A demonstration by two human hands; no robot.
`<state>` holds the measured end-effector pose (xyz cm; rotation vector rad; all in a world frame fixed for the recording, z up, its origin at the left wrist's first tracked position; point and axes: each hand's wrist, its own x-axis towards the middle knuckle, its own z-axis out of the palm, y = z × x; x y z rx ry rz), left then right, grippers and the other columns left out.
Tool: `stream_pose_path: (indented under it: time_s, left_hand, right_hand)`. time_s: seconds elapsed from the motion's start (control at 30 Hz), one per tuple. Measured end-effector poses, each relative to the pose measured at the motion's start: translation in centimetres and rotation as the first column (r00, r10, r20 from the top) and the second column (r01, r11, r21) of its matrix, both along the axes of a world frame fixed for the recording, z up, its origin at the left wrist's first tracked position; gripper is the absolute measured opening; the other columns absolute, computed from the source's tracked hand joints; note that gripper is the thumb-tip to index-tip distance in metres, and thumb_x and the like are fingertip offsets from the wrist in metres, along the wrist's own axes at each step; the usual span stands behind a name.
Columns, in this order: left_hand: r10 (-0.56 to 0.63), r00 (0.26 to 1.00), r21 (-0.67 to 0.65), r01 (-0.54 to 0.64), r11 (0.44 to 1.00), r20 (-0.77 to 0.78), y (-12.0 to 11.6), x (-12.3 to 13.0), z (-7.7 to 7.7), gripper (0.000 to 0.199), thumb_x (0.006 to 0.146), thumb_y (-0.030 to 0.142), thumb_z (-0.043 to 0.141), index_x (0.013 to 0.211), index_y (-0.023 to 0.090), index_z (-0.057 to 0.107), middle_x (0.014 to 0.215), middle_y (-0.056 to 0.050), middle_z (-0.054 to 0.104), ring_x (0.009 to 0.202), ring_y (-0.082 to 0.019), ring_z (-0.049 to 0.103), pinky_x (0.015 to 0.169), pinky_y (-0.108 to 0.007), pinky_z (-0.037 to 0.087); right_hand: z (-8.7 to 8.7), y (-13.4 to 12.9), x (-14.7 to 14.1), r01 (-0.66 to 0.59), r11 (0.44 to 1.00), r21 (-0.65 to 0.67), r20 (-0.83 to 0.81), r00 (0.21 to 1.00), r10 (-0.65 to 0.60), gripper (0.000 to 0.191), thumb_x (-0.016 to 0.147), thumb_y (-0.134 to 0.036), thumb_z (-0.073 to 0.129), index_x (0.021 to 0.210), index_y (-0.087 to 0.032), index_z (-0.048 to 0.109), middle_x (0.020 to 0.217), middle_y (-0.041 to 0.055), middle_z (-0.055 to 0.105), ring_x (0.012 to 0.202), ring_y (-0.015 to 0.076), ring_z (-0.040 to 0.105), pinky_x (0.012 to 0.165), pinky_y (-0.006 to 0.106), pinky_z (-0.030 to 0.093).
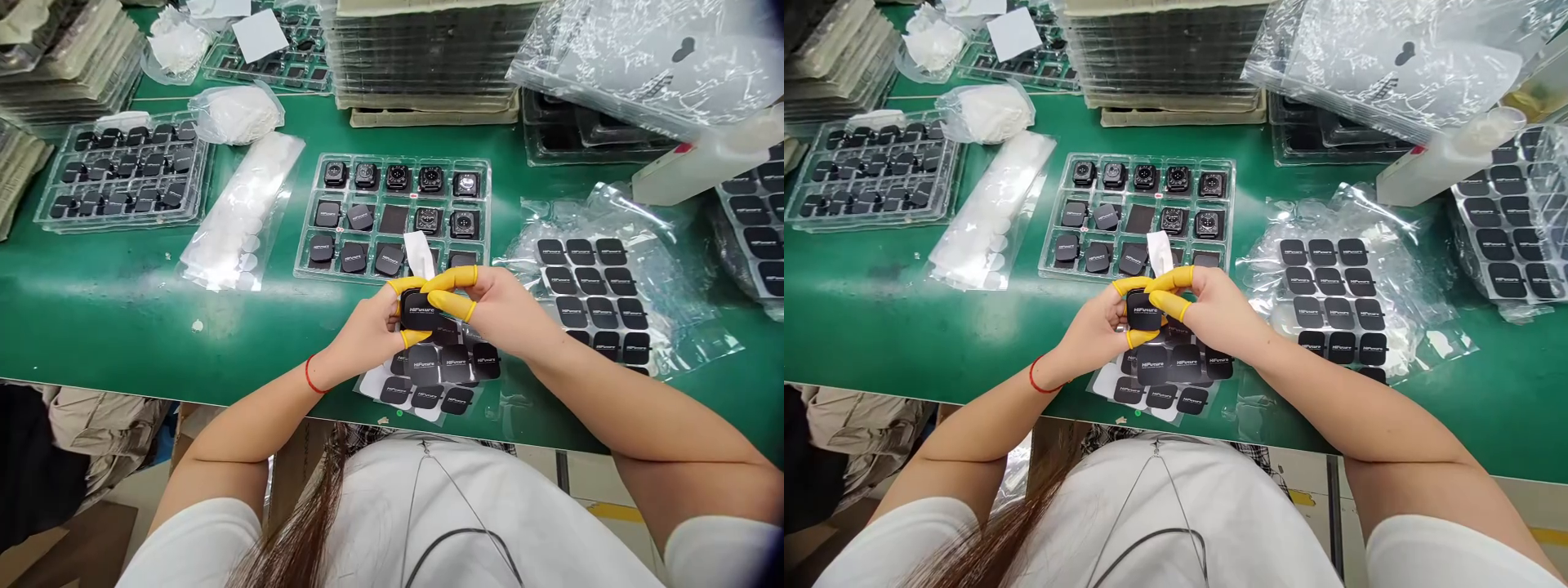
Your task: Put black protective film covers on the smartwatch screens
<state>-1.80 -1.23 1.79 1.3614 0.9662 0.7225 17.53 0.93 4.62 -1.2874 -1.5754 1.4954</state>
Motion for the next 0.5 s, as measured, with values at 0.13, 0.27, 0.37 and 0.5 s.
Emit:
stream_pose_path:
  time_s: [0.13,0.27,0.37,0.5]
  left_hand:
    - [0.002,1.000,0.003,-0.002,1.000,-0.017,0.01,-0.04,-0.04,0.054,0.078,0.019,0.072,0.127,0.023,0.049,0.107,-0.002,0.070,0.088,-0.013,0.071,0.081,-0.026,0.059]
    - [0.001,1.000,0.009,-0.001,1.000,-0.023,-0.02,-0.09,-0.10,0.054,0.078,0.019,0.072,0.127,0.023,0.049,0.109,-0.002,0.069,0.090,-0.014,0.071,0.082,-0.026,0.059]
    - [-0.003,1.000,0.002,0.003,1.000,-0.020,-0.03,-0.08,-0.13,0.054,0.078,0.019,0.072,0.127,0.023,0.049,0.109,-0.003,0.070,0.090,-0.015,0.071,0.082,-0.028,0.059]
    - [0.003,1.000,-0.027,-0.004,1.000,-0.018,0.00,-0.04,-0.06,0.054,0.077,0.020,0.072,0.127,0.023,0.049,0.109,-0.003,0.070,0.091,-0.016,0.071,0.082,-0.029,0.059]
  right_hand:
    - [-0.22,0.00,-0.12,0.005,1.000,-0.011,0.015,1.000,-0.005,0.013,0.081,-0.033,0.068,0.083,-0.022,0.075,0.093,0.0026,0.074,0.085,0.0197,0.065,0.080,0.035,0.050]
    - [-0.35,0.05,-0.13,0.006,1.000,-0.010,0.021,1.000,-0.006,0.015,0.081,-0.035,0.069,0.083,-0.022,0.075,0.092,0.0033,0.074,0.086,0.0204,0.065,0.080,0.036,0.051]
    - [-0.32,0.00,-0.11,-0.003,1.000,0.007,0.046,0.999,0.003,0.018,0.081,-0.037,0.069,0.084,-0.021,0.075,0.092,0.0039,0.073,0.085,0.0211,0.065,0.080,0.037,0.051]
    - [-0.33,-0.27,0.00,-0.038,0.976,0.213,0.181,0.983,-0.001,0.018,0.085,-0.035,0.062,0.090,-0.023,0.074,0.088,0.0040,0.072,0.082,0.0212,0.064,0.080,0.039,0.051]
